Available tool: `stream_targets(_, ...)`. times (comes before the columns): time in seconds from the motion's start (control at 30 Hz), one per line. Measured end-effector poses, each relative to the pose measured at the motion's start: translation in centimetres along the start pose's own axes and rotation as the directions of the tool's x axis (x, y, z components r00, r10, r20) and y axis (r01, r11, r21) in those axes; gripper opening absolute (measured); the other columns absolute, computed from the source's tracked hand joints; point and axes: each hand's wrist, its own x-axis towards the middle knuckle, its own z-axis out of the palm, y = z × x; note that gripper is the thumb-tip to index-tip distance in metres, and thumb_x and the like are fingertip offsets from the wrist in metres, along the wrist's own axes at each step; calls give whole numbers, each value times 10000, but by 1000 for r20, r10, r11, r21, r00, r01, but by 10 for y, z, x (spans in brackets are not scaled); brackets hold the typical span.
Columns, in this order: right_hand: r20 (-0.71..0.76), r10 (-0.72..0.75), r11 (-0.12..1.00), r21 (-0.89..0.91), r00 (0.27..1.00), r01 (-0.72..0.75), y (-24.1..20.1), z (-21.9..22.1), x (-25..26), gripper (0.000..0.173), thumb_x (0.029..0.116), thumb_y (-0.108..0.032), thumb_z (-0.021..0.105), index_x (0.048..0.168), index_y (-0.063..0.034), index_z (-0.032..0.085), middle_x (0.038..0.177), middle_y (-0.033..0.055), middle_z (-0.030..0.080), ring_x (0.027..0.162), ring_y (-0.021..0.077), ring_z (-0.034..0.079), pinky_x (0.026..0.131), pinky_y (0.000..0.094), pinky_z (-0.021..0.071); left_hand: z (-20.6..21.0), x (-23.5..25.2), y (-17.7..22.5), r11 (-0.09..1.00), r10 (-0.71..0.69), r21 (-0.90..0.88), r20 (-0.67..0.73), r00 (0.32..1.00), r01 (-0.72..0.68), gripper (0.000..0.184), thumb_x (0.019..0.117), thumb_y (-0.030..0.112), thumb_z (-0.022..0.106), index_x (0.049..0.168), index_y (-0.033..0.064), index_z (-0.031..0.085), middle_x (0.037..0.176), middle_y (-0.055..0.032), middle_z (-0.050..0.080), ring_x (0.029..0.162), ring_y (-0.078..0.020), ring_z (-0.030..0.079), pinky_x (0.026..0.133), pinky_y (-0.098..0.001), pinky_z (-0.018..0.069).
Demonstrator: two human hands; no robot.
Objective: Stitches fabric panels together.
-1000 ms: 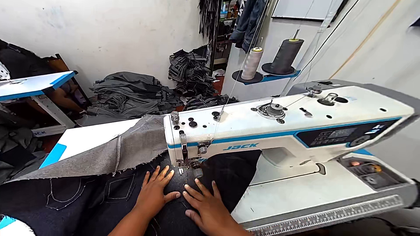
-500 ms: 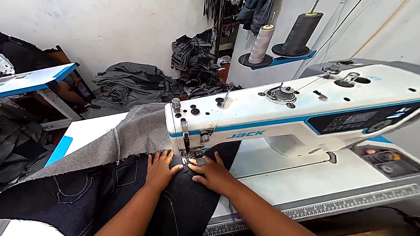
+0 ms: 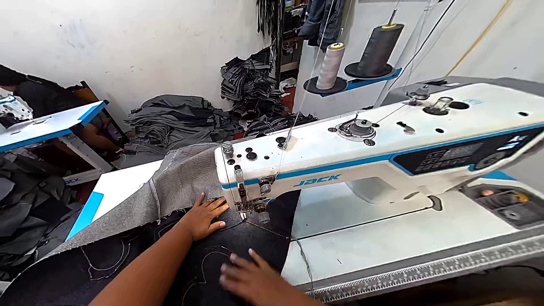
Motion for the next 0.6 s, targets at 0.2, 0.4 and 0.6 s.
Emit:
stream_targets(0.2, -52, -89, 995, 31, 995, 90, 15, -18, -39, 268, 894, 55, 627, 1042, -86, 800, 1205, 40, 760, 1280, 308, 638, 1136, 674, 356, 16, -22, 43, 952, -286, -131, -46, 957, 278, 612, 1096, 492, 344, 1642, 228, 265, 1710, -43, 230, 1576, -286, 206, 1236, -643, -19)
stream_targets(0.4, 345, 435, 899, -208, 832, -384, 64, -131, -51, 239, 988, -44, 619, 1149, -102, 787, 1277, 123, 718, 1363, 350, 553, 1204, 696, 175, -9, -46, 144, 755, -538, -247, 296, 789, 608, 615, 1125, 423, 269, 1669, 242, 48, 1722, -182, -71, 1572, -464, 39, 1156, -784, 37)
stream_targets(0.6, 69, 566, 807, -248, 822, -535, -31, -75, -3, 359, 1029, -188, 536, 1329, -46, 674, 1451, 189, 590, 1453, 489, 386, 1139, 823, 92, -16, -46, 79, 983, 90, 156, 33, 995, -94, 431, 1071, 312, 525, 1483, 188, 564, 1542, -82, 516, 1457, -330, 429, 1146, -625, 324)
